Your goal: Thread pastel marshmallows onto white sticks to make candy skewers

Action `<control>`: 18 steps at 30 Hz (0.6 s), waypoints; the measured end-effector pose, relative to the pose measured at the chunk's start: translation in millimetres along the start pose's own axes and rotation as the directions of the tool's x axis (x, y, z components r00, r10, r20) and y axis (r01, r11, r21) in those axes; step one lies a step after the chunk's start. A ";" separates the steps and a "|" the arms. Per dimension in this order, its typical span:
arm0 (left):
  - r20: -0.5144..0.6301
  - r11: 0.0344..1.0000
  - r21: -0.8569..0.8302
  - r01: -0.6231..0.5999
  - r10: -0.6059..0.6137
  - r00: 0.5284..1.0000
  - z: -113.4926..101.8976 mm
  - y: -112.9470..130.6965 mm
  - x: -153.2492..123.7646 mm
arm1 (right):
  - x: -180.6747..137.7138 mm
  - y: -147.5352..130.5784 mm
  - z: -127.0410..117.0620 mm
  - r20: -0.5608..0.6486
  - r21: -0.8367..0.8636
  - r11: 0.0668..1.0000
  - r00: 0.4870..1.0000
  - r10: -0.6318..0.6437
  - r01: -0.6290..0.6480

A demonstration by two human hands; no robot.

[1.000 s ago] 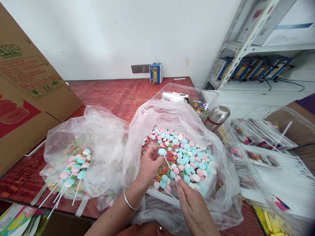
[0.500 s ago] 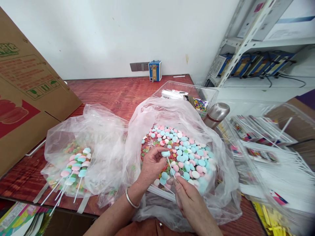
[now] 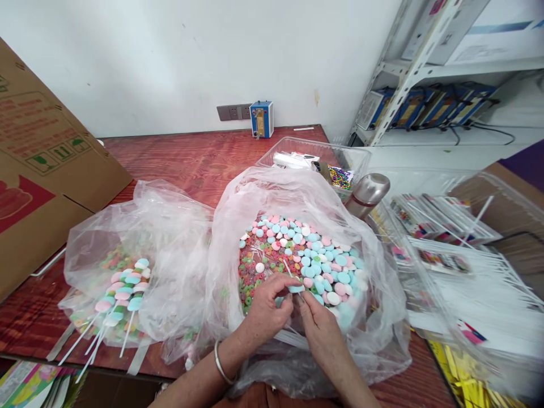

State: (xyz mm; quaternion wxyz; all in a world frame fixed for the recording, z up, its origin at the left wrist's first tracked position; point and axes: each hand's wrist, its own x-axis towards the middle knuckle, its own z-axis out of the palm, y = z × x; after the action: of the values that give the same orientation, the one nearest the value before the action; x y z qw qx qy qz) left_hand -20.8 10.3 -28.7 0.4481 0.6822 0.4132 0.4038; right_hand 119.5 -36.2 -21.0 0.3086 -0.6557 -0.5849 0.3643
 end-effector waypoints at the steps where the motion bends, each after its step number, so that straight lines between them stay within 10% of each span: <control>1: -0.011 1.000 0.020 0.018 -0.018 1.000 -1.9 -2.0 1.2 | 0.6 2.6 -4.2 -0.043 -0.098 0.995 0.999 -0.017 0.013; 5: -0.122 0.963 0.263 0.068 -0.036 0.992 -10.6 -11.4 24.7 | 1.6 4.9 -26.1 -0.151 -0.492 0.866 0.988 0.019 -0.092; 12: 0.056 0.720 0.686 -0.100 0.084 0.995 2.1 -23.4 74.3 | 5.2 -8.4 -40.7 -0.049 -0.681 0.719 0.988 0.146 -0.140; 18: -0.130 0.944 0.309 0.112 -0.075 0.989 -1.3 -22.4 75.1 | 6.7 -10.1 -36.2 -0.009 -0.659 0.738 0.982 0.187 -0.146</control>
State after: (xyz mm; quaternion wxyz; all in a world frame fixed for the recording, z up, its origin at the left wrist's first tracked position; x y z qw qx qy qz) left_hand -1.5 85.9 -36.0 0.3269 0.6999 0.5299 0.3499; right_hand 144.7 -27.5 6.3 0.0079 -0.7608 -0.6232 0.1806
